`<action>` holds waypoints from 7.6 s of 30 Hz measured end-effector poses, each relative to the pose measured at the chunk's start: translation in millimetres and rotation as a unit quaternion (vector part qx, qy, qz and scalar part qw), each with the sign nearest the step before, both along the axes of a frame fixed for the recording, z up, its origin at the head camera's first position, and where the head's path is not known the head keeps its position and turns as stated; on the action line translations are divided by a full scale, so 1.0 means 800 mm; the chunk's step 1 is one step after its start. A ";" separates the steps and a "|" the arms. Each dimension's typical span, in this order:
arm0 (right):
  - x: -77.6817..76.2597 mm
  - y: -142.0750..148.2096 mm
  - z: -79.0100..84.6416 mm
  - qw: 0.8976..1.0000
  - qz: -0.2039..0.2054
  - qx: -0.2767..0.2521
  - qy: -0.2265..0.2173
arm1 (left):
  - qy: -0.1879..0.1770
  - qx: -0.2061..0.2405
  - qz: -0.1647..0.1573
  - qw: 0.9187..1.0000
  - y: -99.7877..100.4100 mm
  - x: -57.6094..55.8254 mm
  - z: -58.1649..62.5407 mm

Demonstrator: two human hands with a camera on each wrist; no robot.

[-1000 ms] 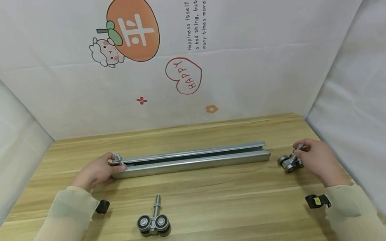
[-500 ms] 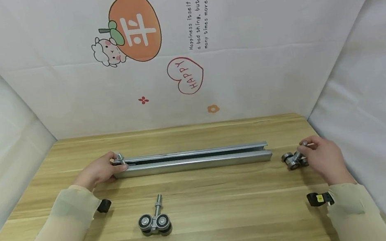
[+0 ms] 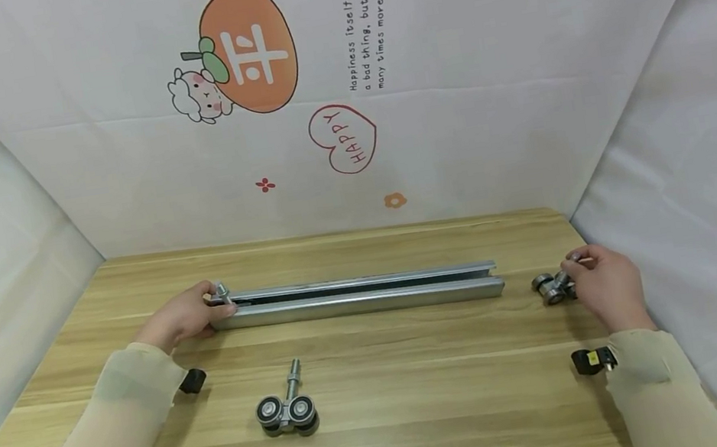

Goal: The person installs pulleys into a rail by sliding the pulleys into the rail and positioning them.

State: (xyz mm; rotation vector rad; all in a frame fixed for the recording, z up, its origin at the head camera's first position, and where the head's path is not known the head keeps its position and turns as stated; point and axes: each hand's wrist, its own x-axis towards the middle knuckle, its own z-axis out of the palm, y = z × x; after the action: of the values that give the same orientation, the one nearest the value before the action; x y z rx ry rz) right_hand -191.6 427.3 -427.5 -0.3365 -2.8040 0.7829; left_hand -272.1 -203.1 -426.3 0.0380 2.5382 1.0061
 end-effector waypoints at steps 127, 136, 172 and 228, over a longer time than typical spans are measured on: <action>-0.066 -0.205 0.010 0.993 0.110 -0.023 -0.021 | -0.017 0.044 0.013 0.999 0.000 -0.002 -0.001; -0.070 -0.248 0.006 0.992 0.124 -0.035 -0.014 | -0.015 0.040 0.011 0.999 0.000 -0.003 -0.003; -0.085 -0.386 0.000 0.985 0.160 -0.060 -0.009 | -0.014 0.035 0.010 0.999 -0.001 -0.003 -0.003; -0.014 -0.421 0.029 0.912 0.399 -0.024 -0.092 | -0.014 0.044 0.007 0.999 -0.003 -0.005 -0.004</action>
State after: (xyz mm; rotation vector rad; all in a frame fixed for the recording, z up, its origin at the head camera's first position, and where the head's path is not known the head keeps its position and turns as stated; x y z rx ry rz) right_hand -203.0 90.3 -404.6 0.8364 -3.0783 0.9968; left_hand -276.0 -205.1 -429.7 0.0307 2.4716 1.1147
